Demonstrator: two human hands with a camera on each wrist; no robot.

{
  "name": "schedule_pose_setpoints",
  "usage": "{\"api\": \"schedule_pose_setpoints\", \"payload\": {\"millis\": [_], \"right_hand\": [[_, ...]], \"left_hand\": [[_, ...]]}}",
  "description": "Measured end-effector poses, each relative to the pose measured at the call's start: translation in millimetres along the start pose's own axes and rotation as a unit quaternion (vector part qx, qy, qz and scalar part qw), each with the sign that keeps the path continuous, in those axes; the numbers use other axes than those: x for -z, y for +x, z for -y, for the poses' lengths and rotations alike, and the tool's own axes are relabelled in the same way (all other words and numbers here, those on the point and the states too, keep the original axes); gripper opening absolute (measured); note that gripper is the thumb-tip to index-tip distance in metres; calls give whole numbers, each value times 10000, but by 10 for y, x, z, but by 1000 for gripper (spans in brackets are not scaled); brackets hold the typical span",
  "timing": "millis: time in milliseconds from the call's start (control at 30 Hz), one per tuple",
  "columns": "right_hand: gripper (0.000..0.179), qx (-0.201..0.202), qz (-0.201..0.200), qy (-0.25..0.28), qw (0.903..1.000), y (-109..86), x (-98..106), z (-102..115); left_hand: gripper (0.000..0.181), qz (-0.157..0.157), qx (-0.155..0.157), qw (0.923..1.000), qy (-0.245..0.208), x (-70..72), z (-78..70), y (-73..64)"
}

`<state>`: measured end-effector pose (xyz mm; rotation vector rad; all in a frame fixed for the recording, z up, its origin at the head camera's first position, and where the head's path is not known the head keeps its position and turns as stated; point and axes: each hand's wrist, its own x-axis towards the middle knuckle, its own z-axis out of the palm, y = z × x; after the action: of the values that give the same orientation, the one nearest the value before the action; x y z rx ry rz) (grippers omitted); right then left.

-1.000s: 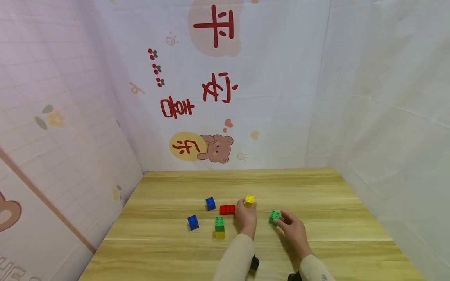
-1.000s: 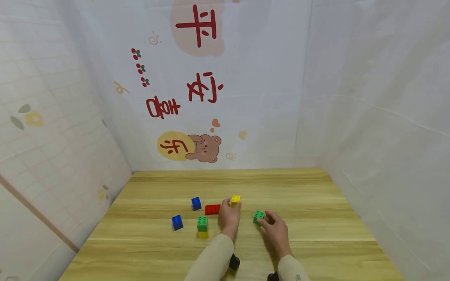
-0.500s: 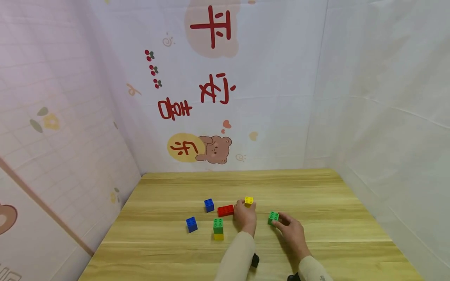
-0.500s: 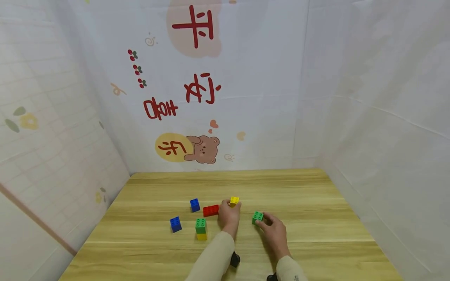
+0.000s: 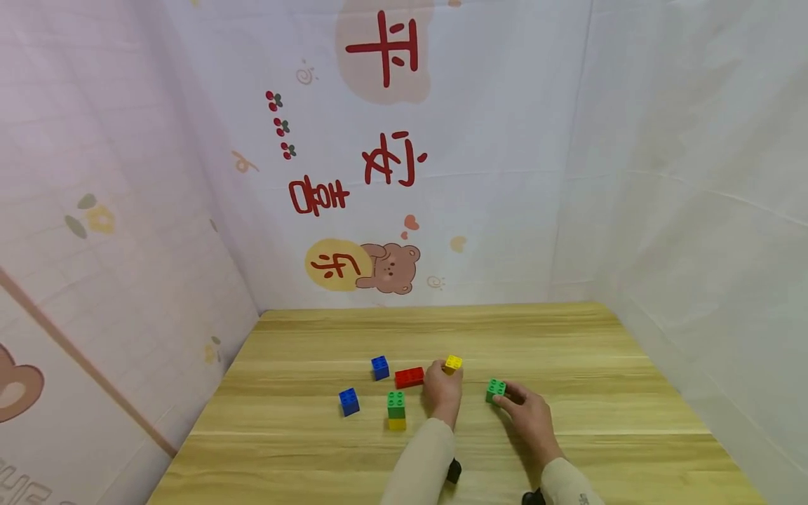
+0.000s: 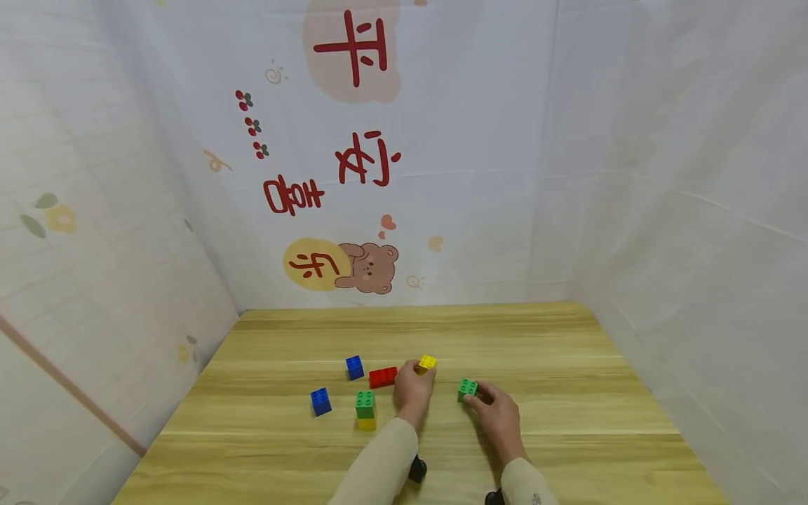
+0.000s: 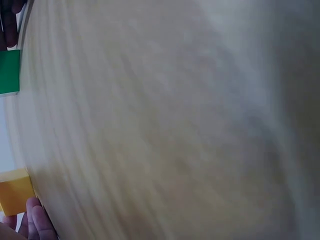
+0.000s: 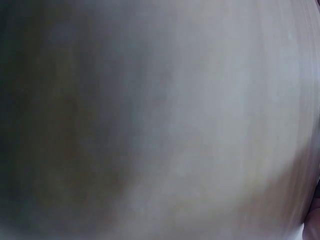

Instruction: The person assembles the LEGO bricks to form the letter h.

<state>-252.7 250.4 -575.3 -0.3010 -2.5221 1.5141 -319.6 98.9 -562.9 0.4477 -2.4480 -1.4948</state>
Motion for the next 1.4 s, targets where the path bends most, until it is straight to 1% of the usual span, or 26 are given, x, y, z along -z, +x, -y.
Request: {"api": "schedule_pose_setpoints", "payload": {"millis": [100,300,400,567,600,733,833,867,933,1067,1133,1267,1333,1400], "right_hand": [[46,5,-26,-30,10000,1,2,6],[48,-61,25,-52,10000,2,20,24],[51,-139,132,-44,9998,-6,37,37],[53,-212,297,115,9993,-1,78,96],[53,-215,313,154,9992,-1,84,107],[53,-135,365,169,9991,-2,110,148],[56,-126,442,151,9988,10,132,166],[57,-136,463,152,9987,19,139,172],[57,-152,503,173,9985,40,151,187],[59,-106,527,152,9984,93,167,221],[59,-51,549,118,9984,108,174,243],[61,-9,642,156,9978,119,187,299],[62,20,694,215,9974,124,190,336],[63,74,753,267,9968,129,188,372]], "left_hand": [[29,179,-62,9998,89,51,4,-32],[30,565,-341,9978,101,119,39,-78],[32,703,-586,9957,120,148,68,-90],[30,948,-934,9911,90,197,103,-115],[30,1022,-977,9899,82,212,106,-124],[30,1412,-976,9851,71,293,101,-179],[30,1703,-1059,9797,63,363,92,-218],[29,1778,-1142,9774,76,387,94,-227],[28,1902,-1264,9735,61,423,104,-238],[30,2235,-1388,9648,-55,482,151,-243],[30,2459,-1460,9582,-107,509,180,-240],[32,2924,-1641,9421,-81,578,231,-230],[33,3123,-1644,9356,-43,618,241,-225],[36,3264,-1614,9314,7,658,242,-222]]}}
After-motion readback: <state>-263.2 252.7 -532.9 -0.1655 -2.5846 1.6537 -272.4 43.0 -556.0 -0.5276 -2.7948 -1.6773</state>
